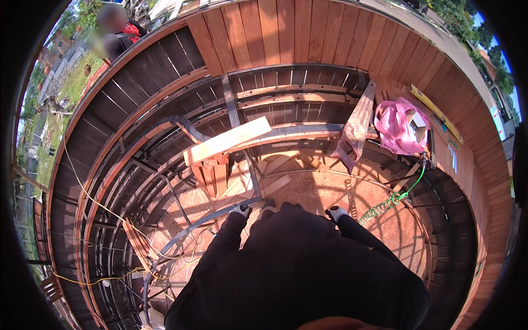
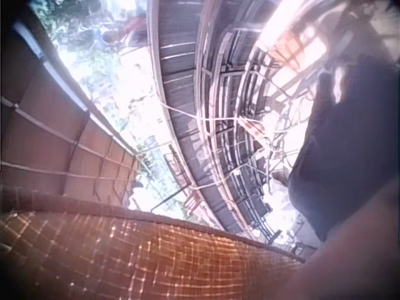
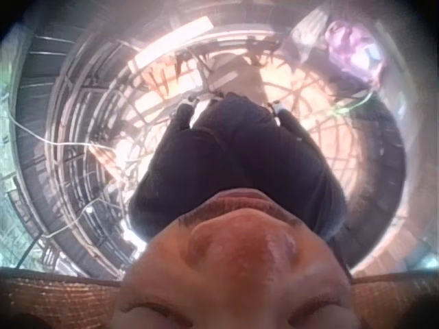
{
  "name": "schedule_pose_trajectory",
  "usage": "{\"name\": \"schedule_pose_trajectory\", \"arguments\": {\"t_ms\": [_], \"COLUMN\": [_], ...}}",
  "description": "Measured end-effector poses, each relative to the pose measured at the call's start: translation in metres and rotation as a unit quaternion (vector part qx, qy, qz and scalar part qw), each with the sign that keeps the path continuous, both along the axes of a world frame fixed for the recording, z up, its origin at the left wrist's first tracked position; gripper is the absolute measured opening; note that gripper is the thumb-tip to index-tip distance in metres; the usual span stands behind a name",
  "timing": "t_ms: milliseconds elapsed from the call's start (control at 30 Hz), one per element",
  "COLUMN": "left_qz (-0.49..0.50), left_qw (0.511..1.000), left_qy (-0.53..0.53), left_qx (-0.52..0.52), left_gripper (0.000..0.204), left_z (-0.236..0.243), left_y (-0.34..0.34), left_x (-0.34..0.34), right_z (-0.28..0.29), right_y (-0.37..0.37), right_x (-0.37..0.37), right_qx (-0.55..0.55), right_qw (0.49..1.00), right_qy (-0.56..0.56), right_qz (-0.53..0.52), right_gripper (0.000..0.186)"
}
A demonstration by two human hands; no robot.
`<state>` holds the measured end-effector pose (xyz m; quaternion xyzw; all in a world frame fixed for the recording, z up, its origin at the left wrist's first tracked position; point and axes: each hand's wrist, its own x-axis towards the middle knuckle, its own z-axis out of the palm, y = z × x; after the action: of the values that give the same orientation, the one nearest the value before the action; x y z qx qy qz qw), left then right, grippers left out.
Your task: The person installs wooden panels onto a curved roof structure. They position the panels, use a spirit level to check alignment, and secure them with a nail gun. The person also uses a hand saw to cut a piece of wood.
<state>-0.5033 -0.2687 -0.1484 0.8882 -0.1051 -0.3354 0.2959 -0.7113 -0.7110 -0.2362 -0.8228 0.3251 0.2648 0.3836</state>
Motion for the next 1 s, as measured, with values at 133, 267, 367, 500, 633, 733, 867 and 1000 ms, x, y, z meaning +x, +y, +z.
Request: {"name": "schedule_pose_trajectory", "arguments": {"t_ms": [133, 267, 367, 500, 633, 733, 867, 1000], "left_qz": [-0.019, -0.032, -0.056, -0.172, -0.162, -0.158, -0.169, -0.115], "left_qw": [0.979, 0.907, 0.877, 0.924, 0.932, 0.925, 0.919, 0.933], "left_qy": [-0.174, -0.409, -0.466, -0.278, -0.258, -0.277, -0.340, -0.342], "left_qx": [-0.105, -0.091, 0.101, 0.201, 0.196, 0.208, 0.106, 0.009], "left_gripper": [0.038, 0.067, 0.081, 0.082, 0.073, 0.077, 0.073, 0.077], "left_z": [0.084, 0.174, 0.201, 0.206, 0.182, 0.212, 0.186, 0.195], "left_y": [-0.055, -0.061, -0.042, -0.042, -0.045, -0.049, -0.032, -0.046], "left_x": [0.048, 0.115, 0.172, 0.219, 0.232, 0.227, 0.238, 0.241], "right_z": [0.020, 0.005, 0.042, 0.023, 0.015, 0.039, 0.047, 0.049], "right_y": [0.031, 0.037, 0.045, 0.047, 0.042, 0.082, 0.110, 0.121], "right_x": [0.005, -0.021, -0.024, -0.058, -0.078, -0.057, -0.059, -0.045], "right_qx": [-0.023, -0.078, -0.045, -0.024, -0.094, -0.048, 0.020, -0.020], "right_qw": [0.996, 0.991, 0.998, 0.994, 0.993, 0.992, 0.992, 0.985], "right_qy": [-0.051, -0.058, -0.031, -0.076, 0.072, 0.096, 0.048, 0.083], "right_qz": [0.066, 0.090, -0.036, -0.079, -0.028, -0.064, -0.112, -0.151], "right_gripper": [0.045, 0.038, 0.037, 0.038, 0.046, 0.054, 0.060, 0.062]}}
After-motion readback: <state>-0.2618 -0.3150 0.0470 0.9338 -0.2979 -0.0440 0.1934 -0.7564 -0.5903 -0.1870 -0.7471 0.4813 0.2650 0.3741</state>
